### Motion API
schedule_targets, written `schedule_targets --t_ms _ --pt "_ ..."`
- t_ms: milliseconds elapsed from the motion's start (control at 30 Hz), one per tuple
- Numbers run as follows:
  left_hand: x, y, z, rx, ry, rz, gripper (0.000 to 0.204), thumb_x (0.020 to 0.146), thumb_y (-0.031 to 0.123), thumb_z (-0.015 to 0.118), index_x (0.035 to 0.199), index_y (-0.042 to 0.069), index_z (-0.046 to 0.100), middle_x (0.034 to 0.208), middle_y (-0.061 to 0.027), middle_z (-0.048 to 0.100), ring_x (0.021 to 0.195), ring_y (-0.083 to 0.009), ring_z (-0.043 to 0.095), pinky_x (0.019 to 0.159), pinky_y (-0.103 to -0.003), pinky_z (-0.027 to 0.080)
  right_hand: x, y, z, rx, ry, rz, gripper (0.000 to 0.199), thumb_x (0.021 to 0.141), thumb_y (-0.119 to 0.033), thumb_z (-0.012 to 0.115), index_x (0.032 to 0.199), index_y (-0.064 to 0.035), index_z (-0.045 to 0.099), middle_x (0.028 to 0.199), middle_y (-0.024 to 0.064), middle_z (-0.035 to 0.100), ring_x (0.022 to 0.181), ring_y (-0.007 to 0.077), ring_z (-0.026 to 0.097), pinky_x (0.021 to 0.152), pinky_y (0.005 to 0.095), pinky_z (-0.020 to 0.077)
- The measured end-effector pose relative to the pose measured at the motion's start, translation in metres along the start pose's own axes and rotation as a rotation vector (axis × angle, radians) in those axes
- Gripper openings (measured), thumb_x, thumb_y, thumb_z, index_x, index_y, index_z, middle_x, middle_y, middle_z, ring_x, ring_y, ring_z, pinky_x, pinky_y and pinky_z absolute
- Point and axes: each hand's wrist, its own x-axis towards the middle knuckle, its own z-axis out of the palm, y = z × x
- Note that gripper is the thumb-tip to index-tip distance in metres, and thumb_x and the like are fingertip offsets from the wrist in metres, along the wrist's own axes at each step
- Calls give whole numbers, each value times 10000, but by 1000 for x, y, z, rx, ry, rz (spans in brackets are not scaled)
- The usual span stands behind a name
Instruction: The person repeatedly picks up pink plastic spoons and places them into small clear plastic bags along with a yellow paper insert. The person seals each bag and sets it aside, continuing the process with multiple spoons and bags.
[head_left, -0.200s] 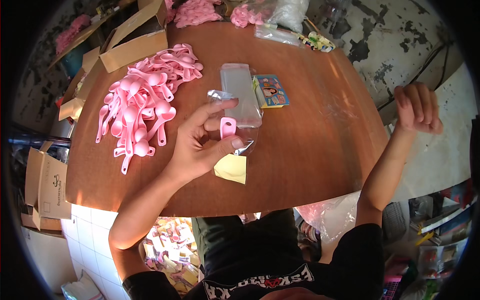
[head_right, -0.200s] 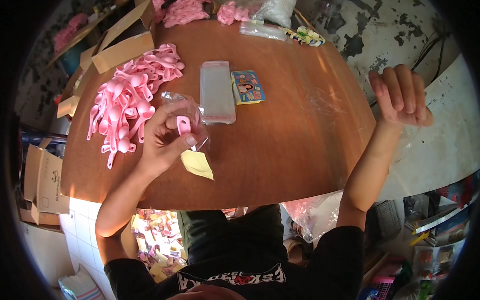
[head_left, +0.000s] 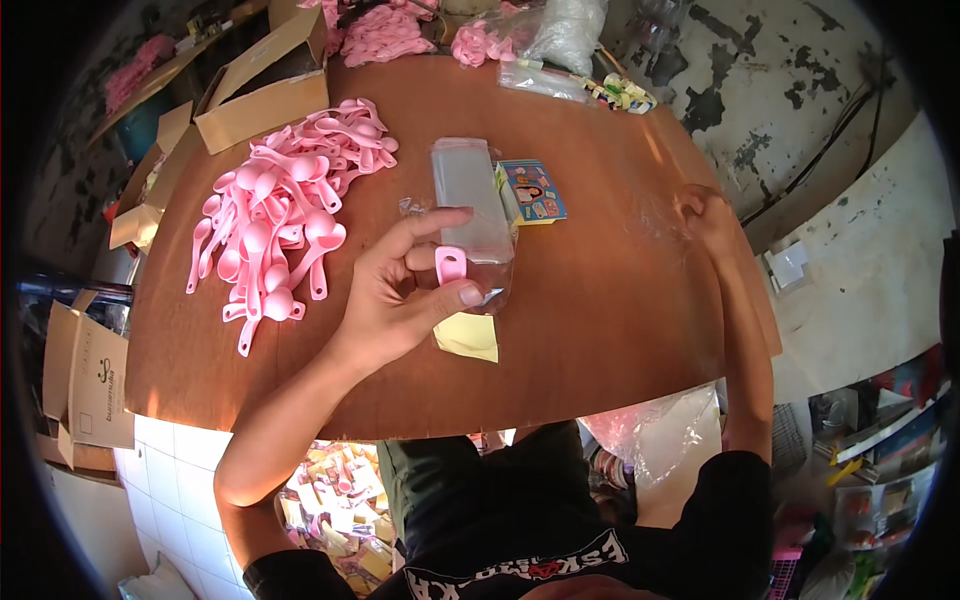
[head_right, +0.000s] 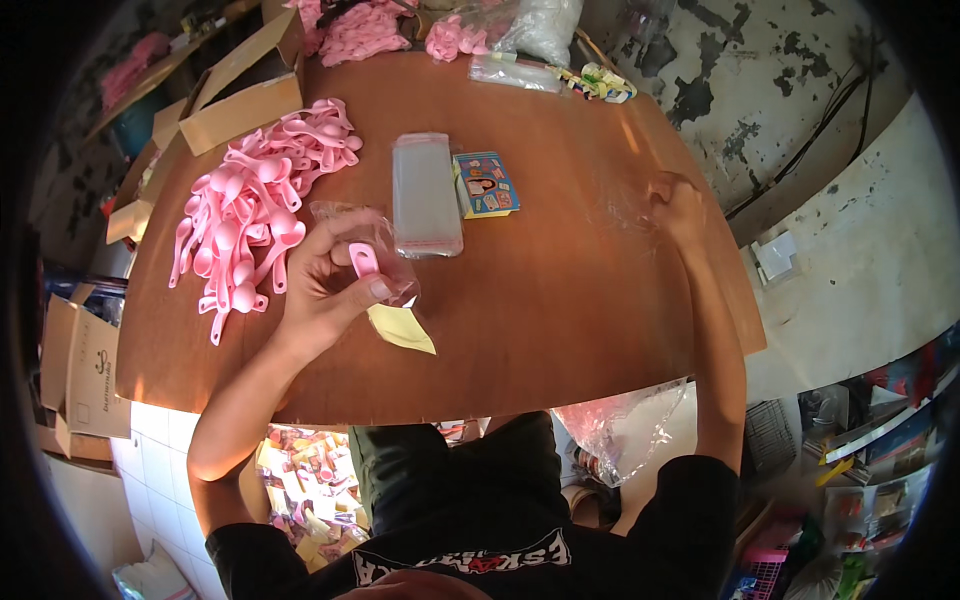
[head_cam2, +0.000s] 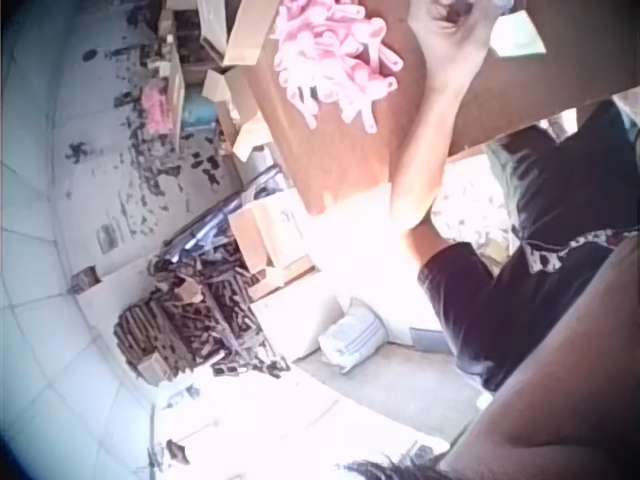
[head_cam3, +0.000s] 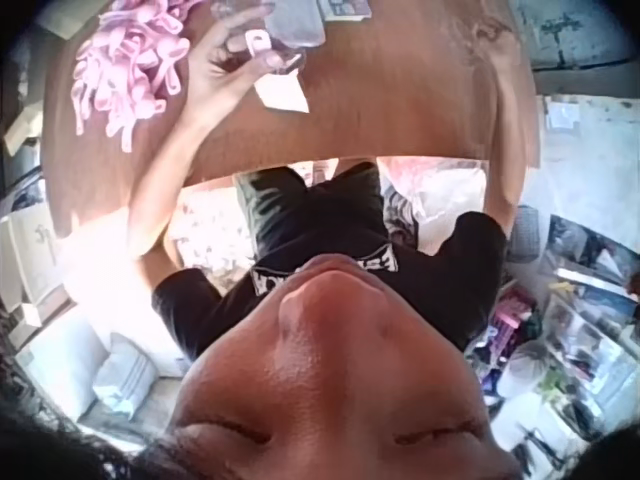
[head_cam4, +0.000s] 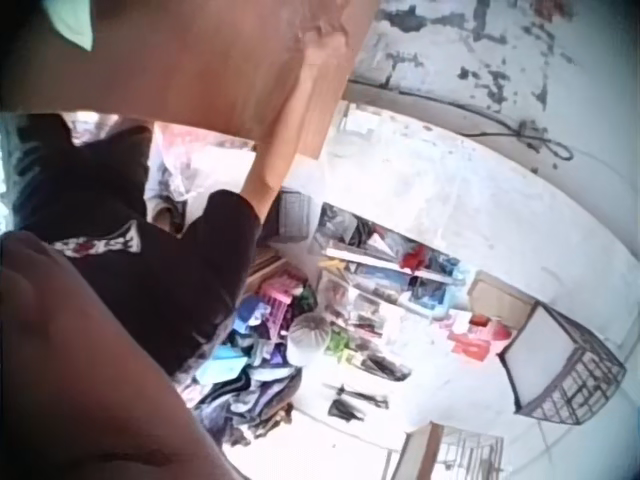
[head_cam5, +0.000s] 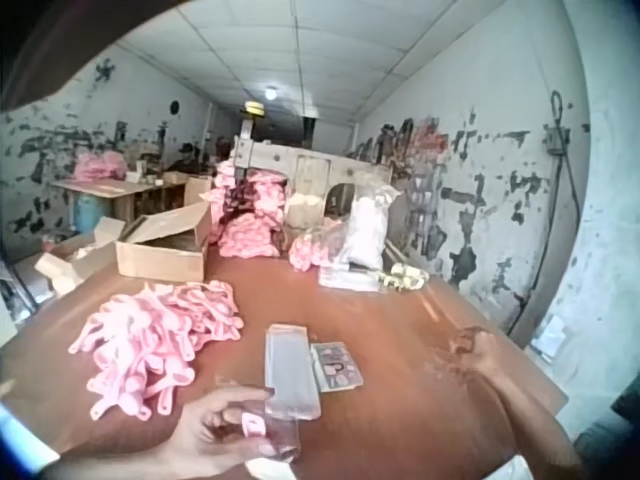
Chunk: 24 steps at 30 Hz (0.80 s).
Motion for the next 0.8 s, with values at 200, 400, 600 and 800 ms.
schedule_targets --t_ms 200,400,600,800 --pt "1 1 1 83 29 1 535 841 -25 724 1321 3 489 1061 -116 710 941 -116 667 833 -276 550 -30 -109 -50 375 44 26 270 794 -48 679 1062 -25 699 1024 125 698 922 236 679 819 327 529" --pt "4 -1 3 121 78 -60 561 839 -49 717 1336 -2 463 1014 -109 715 928 -117 671 829 -276 559 -65 -223 -73 1020 -285 -469 271 875 -166 727 1097 -16 689 1034 103 689 961 169 640 866 330 491" --pt "0 -4 1 50 25 -84 982 769 69 825 1514 90 185 1159 -165 654 1062 -221 643 936 -383 513 -70 -285 -59 1226 -423 -486 158 903 -164 684 925 -8 671 830 42 697 834 96 645 791 284 494" --pt "10 -10 -12 350 87 338 1099 719 256 872 1517 51 146 1427 -214 404 1350 -321 401 1149 -472 239 -40 -290 -110 1448 130 -626 89 873 -61 685 919 12 667 825 38 694 765 83 646 723 234 499"
